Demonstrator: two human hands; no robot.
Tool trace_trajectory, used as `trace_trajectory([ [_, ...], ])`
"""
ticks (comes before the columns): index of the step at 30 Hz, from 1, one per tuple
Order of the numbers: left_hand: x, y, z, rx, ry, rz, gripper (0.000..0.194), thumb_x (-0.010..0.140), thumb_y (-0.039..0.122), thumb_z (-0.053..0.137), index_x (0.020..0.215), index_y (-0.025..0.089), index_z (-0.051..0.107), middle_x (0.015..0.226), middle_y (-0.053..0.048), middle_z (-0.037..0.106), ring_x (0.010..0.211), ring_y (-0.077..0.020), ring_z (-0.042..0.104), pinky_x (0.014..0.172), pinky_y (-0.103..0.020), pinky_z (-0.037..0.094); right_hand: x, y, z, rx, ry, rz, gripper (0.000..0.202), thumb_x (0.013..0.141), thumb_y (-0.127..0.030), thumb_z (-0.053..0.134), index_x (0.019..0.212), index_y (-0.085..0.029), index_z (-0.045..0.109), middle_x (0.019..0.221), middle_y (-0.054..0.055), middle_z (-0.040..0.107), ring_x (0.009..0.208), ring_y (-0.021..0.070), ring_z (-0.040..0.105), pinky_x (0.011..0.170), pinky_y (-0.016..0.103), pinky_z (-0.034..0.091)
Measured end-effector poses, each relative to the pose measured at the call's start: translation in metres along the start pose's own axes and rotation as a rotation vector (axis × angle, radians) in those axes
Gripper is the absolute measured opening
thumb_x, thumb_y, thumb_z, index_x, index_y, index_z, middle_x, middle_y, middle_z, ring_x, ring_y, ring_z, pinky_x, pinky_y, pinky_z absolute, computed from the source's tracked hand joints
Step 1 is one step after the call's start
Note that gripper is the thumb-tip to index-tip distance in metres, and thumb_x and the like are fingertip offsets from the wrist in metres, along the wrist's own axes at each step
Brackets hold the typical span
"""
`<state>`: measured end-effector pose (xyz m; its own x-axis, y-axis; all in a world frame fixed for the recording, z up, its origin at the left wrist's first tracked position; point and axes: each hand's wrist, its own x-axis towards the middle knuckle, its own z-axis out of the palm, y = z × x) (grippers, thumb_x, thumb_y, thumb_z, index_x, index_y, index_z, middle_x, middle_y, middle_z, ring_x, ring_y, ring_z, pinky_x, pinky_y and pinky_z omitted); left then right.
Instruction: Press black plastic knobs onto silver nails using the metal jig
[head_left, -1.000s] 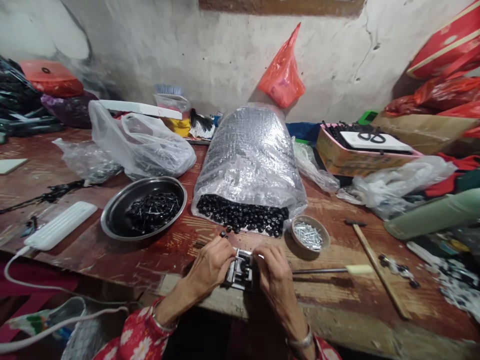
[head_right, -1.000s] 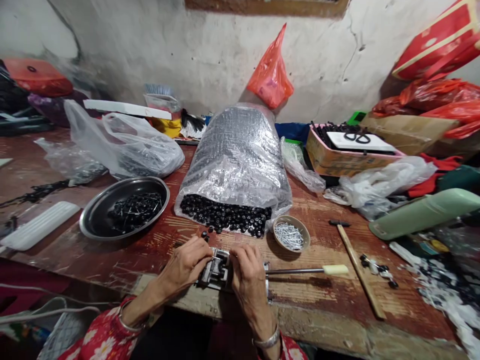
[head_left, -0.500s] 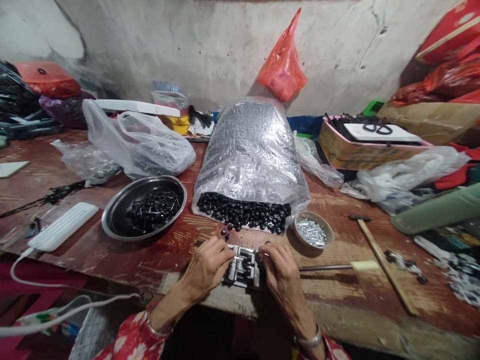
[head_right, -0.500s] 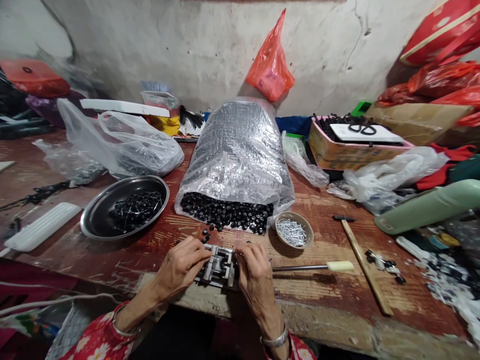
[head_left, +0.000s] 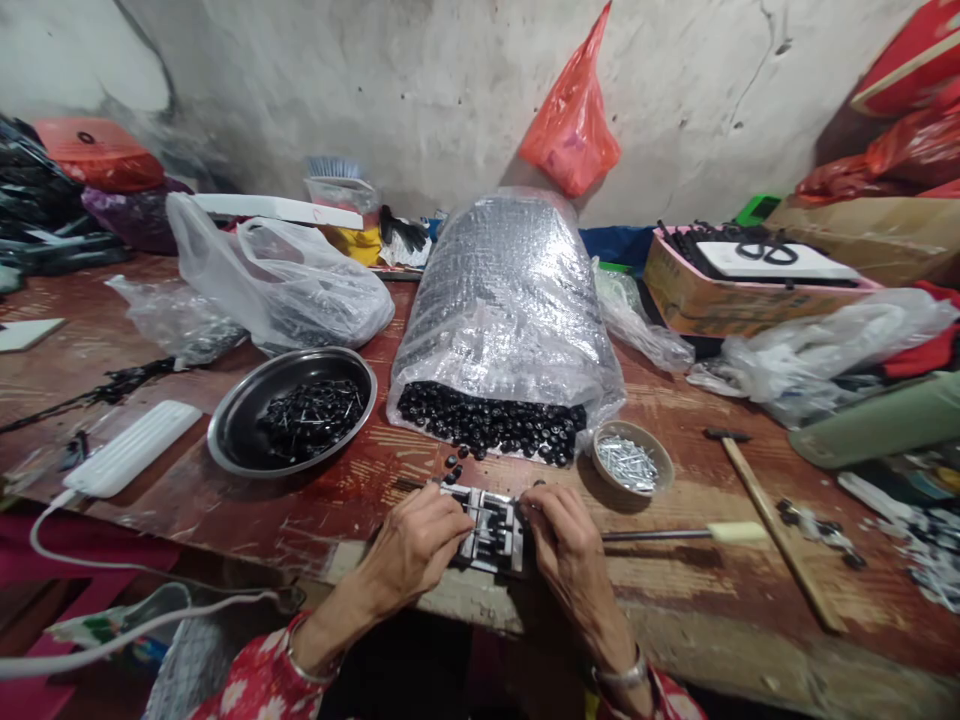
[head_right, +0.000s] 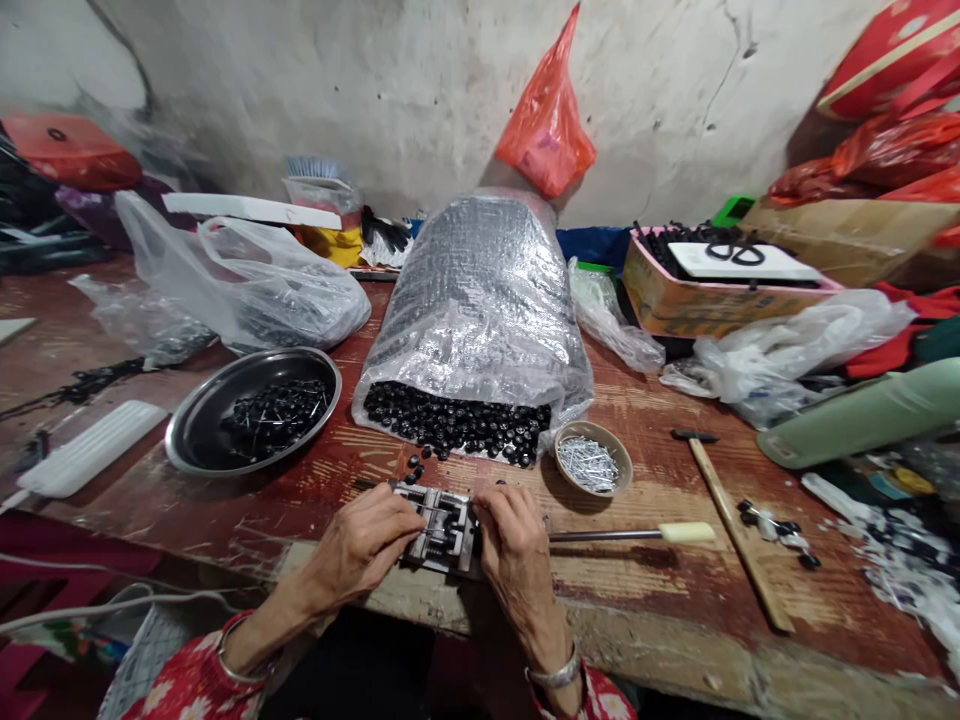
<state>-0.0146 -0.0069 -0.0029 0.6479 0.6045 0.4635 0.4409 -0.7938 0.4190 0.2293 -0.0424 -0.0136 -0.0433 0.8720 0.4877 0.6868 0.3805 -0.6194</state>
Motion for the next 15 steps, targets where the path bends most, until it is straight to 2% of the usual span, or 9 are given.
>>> trace_trajectory([
  [8, 0.002, 0.001, -0.008, -0.045, -0.064, -0.053, 0.021, 0.092, 0.006, 0.059, 0.103, 0.020, 0.069, 0.096, -0.006, 0.066, 0.091, -0.0215, 0.056, 0.080, -0.034, 0.043, -0.001, 0.000, -0.001, 0.016, -0.006, 0.018, 0.013, 0.102, -0.016, 0.053, 0.100, -0.023, 0.064, 0.095, 0.004, 0.068, 0.091, 0.0195, 0.061, 0.081, 0.032, 0.050],
  [12, 0.004, -0.003, -0.016, -0.073, -0.008, -0.108, 0.017, 0.096, 0.010, 0.056, 0.102, 0.020, 0.069, 0.095, -0.005, 0.067, 0.090, -0.0206, 0.056, 0.081, -0.034, 0.043, 0.001, 0.003, -0.006, 0.046, 0.025, 0.010, 0.014, 0.101, -0.014, 0.054, 0.104, -0.023, 0.065, 0.097, 0.003, 0.069, 0.093, 0.0181, 0.063, 0.083, 0.030, 0.051],
  [15, 0.009, -0.014, -0.022, -0.068, 0.065, -0.196, 0.015, 0.098, 0.013, 0.055, 0.095, 0.019, 0.068, 0.090, -0.004, 0.068, 0.088, -0.0197, 0.058, 0.082, -0.033, 0.044, 0.003, 0.010, -0.010, 0.007, 0.078, -0.025, 0.015, 0.100, -0.014, 0.055, 0.106, -0.023, 0.065, 0.099, 0.004, 0.069, 0.094, 0.0179, 0.063, 0.085, 0.029, 0.051],
])
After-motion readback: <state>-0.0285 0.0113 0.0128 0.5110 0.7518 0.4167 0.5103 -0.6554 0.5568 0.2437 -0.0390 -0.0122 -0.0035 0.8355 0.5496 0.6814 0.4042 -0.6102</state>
